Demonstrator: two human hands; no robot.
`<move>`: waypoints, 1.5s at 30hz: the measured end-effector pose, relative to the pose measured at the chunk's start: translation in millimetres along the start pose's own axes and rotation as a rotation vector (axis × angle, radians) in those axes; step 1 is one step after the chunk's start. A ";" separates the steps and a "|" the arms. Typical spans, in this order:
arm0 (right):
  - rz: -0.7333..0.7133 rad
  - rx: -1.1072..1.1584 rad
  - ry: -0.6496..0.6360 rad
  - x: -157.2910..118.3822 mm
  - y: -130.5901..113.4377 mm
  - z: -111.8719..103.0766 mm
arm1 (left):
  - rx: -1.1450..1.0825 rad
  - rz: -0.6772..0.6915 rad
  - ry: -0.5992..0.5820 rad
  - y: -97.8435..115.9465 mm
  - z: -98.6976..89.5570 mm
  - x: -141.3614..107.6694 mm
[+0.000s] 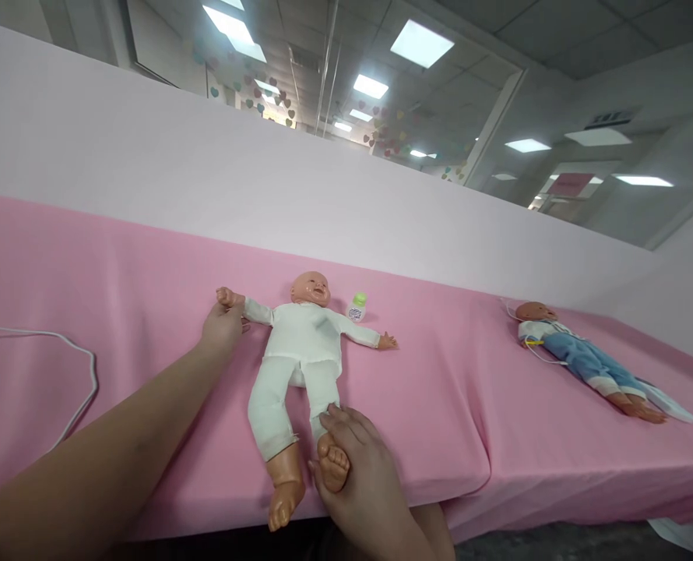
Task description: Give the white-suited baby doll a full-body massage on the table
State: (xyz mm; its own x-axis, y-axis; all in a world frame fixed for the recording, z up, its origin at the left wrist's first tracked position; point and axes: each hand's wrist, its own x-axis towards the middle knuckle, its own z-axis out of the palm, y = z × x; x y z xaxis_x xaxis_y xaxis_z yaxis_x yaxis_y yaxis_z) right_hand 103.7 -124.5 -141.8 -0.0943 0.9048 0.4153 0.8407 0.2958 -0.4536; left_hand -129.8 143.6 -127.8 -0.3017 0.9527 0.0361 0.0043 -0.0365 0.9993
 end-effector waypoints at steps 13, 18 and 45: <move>0.007 0.028 0.034 -4.8 3.9 7.1 | 0.009 0.058 -0.043 2.8 0.5 -6.7; 0.016 0.048 0.028 -8.0 5.8 7.4 | 0.033 0.082 -0.050 5.6 -0.1 -8.8; 0.056 0.081 0.082 104.0 -5.6 2.0 | 0.620 0.653 -0.392 12.4 12.5 -47.0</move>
State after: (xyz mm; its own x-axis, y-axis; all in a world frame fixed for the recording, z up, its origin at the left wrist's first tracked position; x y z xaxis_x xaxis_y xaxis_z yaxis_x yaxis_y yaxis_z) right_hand 88.1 -31.4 -97.7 -0.0015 0.8935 0.4491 0.7975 0.2720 -0.5386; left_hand -103.6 102.1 -117.0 0.2759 0.8381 0.4705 0.5914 -0.5339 0.6043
